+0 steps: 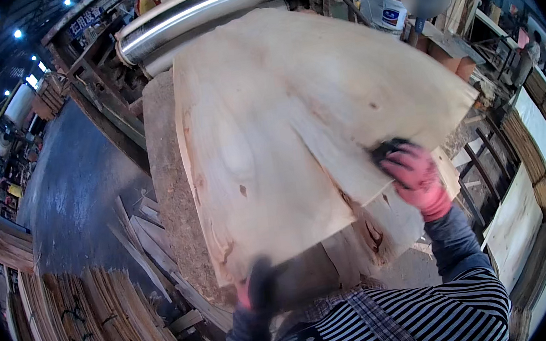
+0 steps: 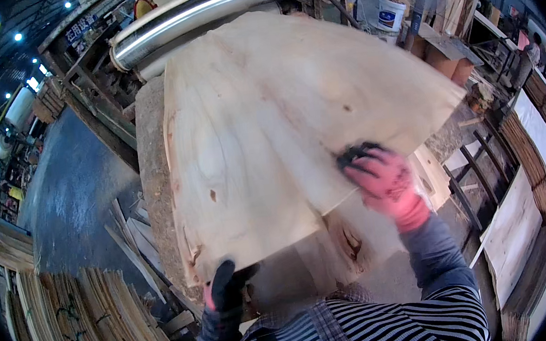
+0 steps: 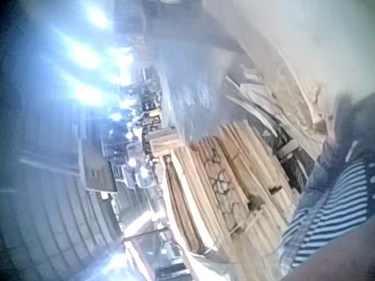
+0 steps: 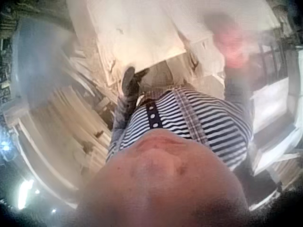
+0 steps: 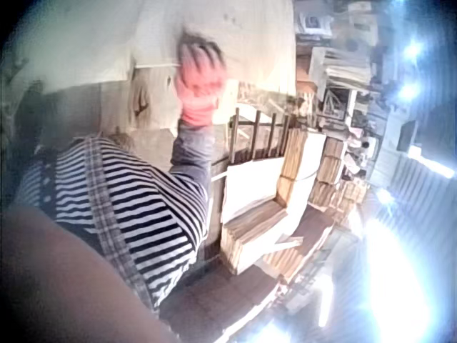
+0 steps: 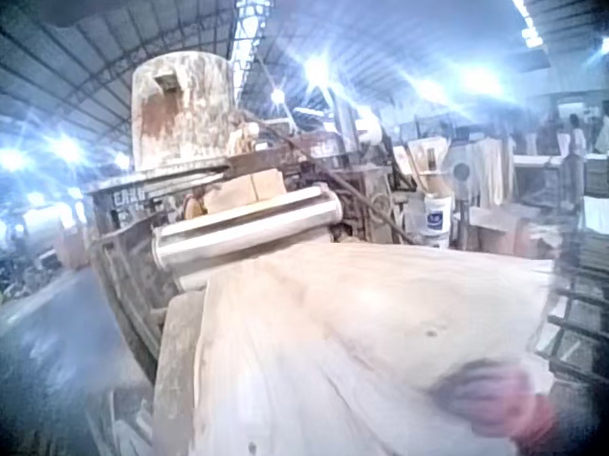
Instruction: The person feeds large wooden planks into a roller machine one at a time, guiding them with gloved hands and using a long metal bar to assist movement. The planks pass through the rollers and are stacked on the other side.
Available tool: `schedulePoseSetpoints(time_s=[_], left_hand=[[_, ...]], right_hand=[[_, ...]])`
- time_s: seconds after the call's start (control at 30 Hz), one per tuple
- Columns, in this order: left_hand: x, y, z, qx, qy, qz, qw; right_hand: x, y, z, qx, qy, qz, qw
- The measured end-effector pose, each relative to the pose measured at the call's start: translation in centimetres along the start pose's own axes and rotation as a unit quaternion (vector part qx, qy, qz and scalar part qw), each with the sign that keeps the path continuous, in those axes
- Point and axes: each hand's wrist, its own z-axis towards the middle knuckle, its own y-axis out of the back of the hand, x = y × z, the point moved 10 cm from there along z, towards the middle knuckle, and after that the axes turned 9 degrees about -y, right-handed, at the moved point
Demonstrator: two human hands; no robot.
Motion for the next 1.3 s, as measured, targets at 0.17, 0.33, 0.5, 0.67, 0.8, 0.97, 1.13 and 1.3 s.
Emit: schedulePoseSetpoints(time_s=[0.17,0.33,0.5,0.67,0.8,0.97,1.13,1.3], left_hand=[[10.4,6.5,-0.8,0.013,-0.034,0.213,0.976],[2.2,5.4,-6.4,-0.106,-0.037,0.628,0.770],[9.4,10.8,-11.7,-0.143,0.216,0.496,0.829],[11.9,13.9,-13.6,-0.197,0.165,0.274,0.927],[8.4,11.7,-11.9,-0.159,0.102,0.096,0.977],[-4.0,7.0,-8.7,-0.061,-0.107,0.438,0.891],[-10.5,7.1,-7.5,-0.094,-0.018,0.052,0.994],[-15.4,9.7,-5.7,-0.101,-0.164,0.088,0.977]], right_hand=[[0.4,-11.5,1.4,0.068,-0.049,0.043,0.996],[-2.0,-18.2,7.9,0.084,-0.160,0.097,0.979],[-1.7,-21.8,12.0,0.052,-0.151,-0.065,0.985],[11.2,-14.9,2.9,0.183,0.076,0.200,0.960],[12.7,-11.1,-11.4,0.342,0.056,0.180,0.920],[9.3,-13.0,-23.4,0.366,-0.015,0.015,0.930],[9.6,-9.9,-18.6,0.170,-0.057,0.074,0.981],[8.2,-4.3,-15.4,0.044,-0.041,0.104,0.993]])
